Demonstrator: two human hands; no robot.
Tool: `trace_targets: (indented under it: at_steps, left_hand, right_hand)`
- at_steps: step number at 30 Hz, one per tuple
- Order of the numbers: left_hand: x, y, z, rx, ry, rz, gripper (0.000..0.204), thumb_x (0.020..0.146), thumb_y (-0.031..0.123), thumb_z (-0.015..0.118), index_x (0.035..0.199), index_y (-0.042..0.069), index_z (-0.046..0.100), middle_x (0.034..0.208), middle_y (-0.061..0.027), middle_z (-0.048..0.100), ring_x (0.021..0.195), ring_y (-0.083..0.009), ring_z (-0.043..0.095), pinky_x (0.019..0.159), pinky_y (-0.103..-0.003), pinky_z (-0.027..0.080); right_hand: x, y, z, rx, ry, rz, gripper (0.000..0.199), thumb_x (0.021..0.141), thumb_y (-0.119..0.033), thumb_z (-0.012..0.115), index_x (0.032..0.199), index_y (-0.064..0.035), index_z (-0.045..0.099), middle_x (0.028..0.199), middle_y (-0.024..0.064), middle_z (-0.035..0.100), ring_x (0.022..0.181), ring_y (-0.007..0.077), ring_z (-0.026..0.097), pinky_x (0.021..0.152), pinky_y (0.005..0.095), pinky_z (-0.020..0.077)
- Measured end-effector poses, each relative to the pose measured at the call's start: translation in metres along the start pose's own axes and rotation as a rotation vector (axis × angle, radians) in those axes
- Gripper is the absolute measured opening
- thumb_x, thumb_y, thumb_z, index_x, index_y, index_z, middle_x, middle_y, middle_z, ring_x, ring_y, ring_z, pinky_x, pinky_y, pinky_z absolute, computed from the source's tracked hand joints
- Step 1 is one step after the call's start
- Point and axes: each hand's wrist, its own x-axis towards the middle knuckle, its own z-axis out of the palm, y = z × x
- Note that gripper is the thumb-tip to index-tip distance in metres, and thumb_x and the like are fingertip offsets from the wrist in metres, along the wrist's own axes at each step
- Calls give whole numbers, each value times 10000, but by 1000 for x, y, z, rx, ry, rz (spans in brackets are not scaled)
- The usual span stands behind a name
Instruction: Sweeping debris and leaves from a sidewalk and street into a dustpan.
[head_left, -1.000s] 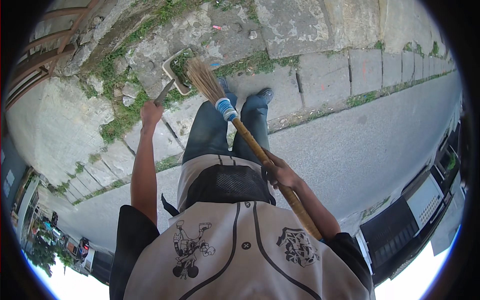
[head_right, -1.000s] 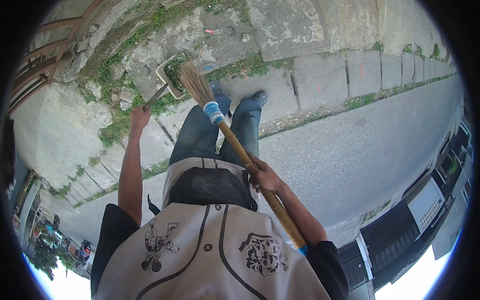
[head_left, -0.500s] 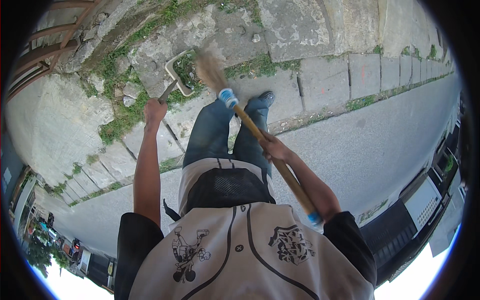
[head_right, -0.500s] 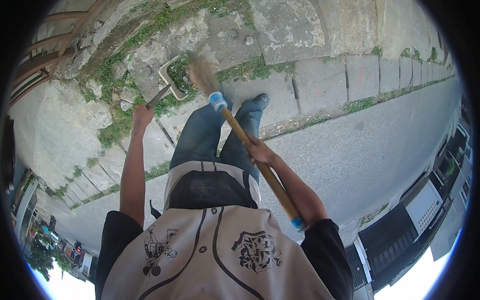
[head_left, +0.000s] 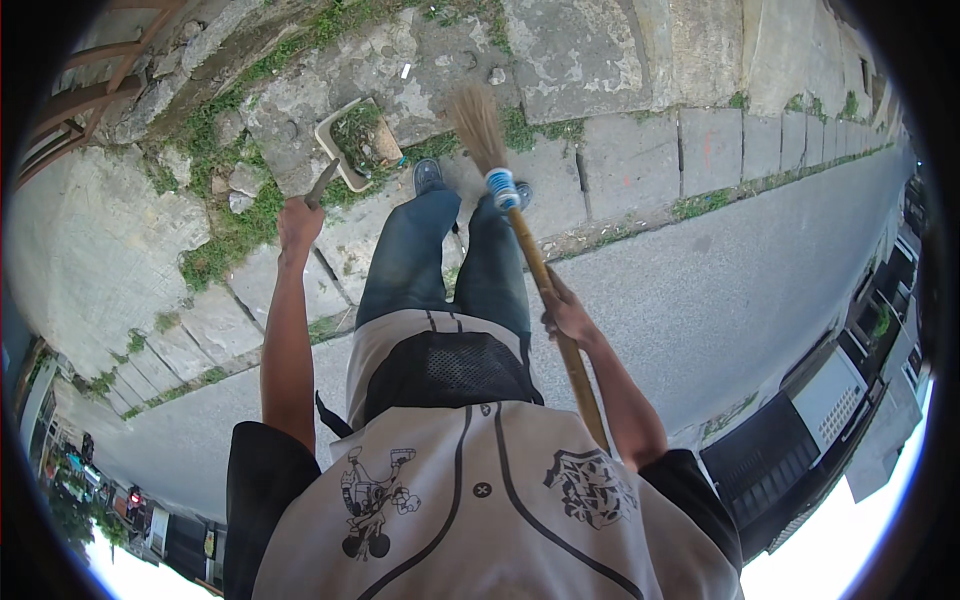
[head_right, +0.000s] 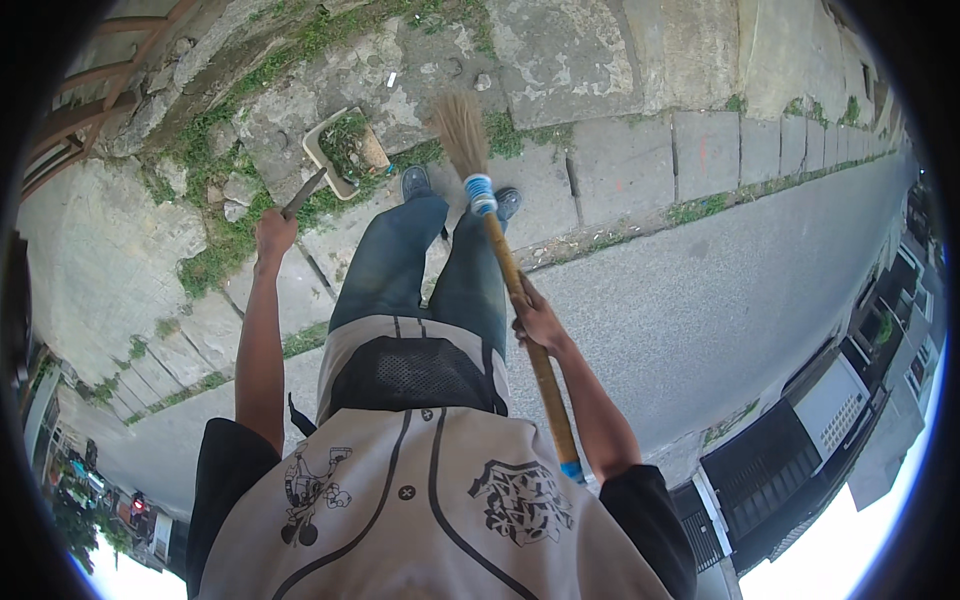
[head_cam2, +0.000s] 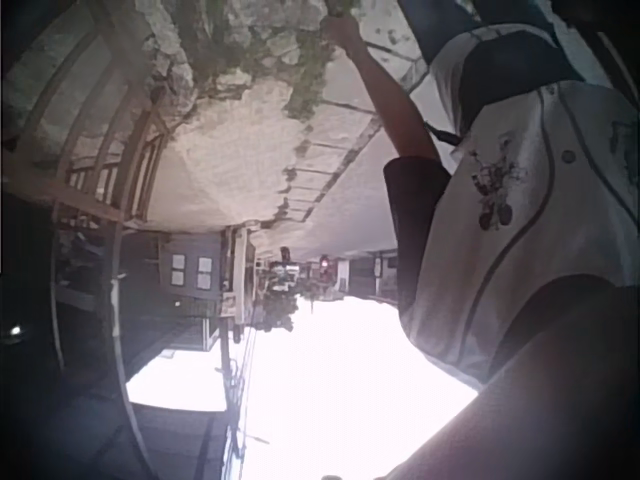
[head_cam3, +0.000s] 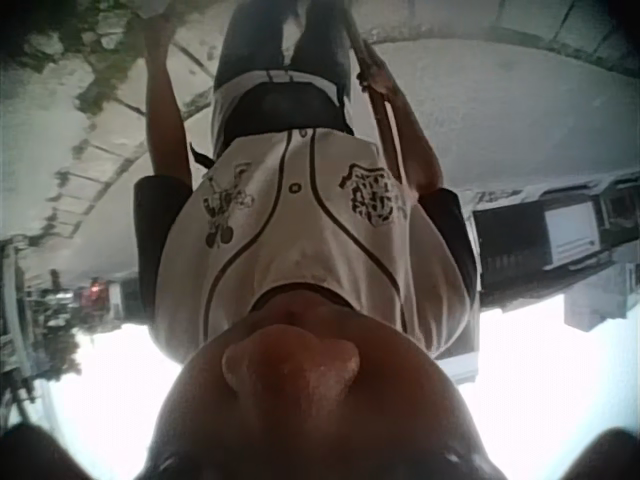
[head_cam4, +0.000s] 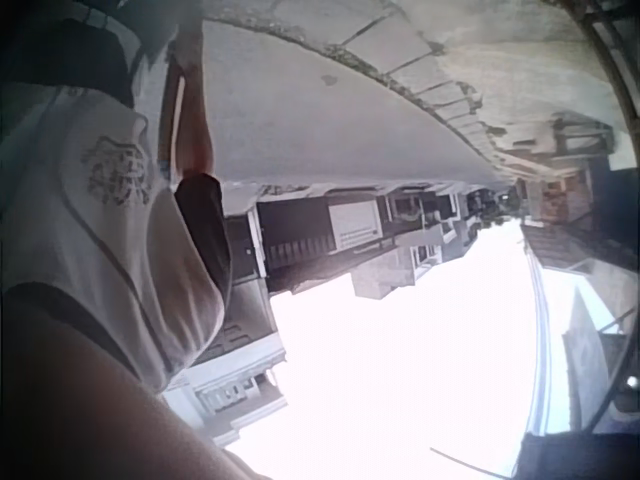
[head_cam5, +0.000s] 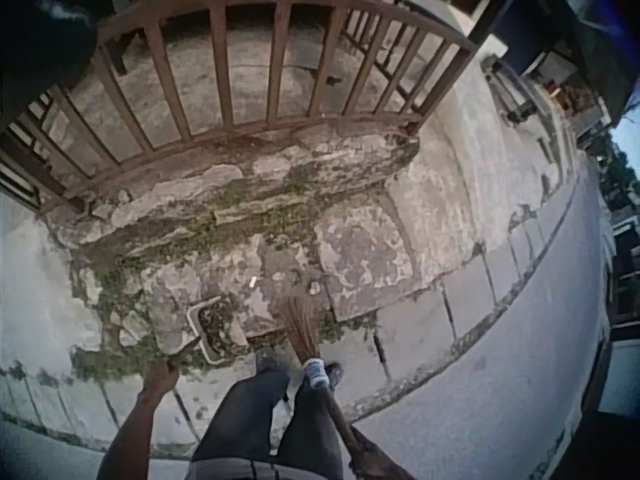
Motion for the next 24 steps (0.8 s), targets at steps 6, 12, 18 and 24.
trace_targets:
  at_steps: [6,12,18,24]
  left_hand:
    - [8,15,-5,54,-21,-26,298,793,237,594,907,-26,674,849,-287,645,858,-428,637,766,-477,507]
    - [4,-40,-7,-108,-33,-20,290,810,233,560,881,-24,674,786,-272,650,777,-400,663,697,-444,534]
    - [-23,-97,5,-569,-57,-273,301,835,232,527,794,-34,660,559,-129,577,489,-211,634,470,-356,552]
    - [-22,-86,33,-619,-54,-341,325,846,234,495,856,-32,682,577,-127,592,502,-227,642,490,-346,556]
  right_hand:
    - [-9,-12,38,-145,-331,94,635,955,-309,464,1504,-188,169,703,8,496,510,99,471,445,272,459]
    - [-80,-47,16,-131,-304,-13,603,961,-307,454,1497,-188,205,642,8,476,489,99,465,428,277,441]
    - [-45,-123,-12,-284,33,-190,567,966,-280,447,1489,-232,233,608,24,459,469,115,466,439,288,456]
    - [117,-169,-31,-346,76,-367,581,960,-253,447,1487,-174,215,651,64,518,481,137,503,451,315,482]
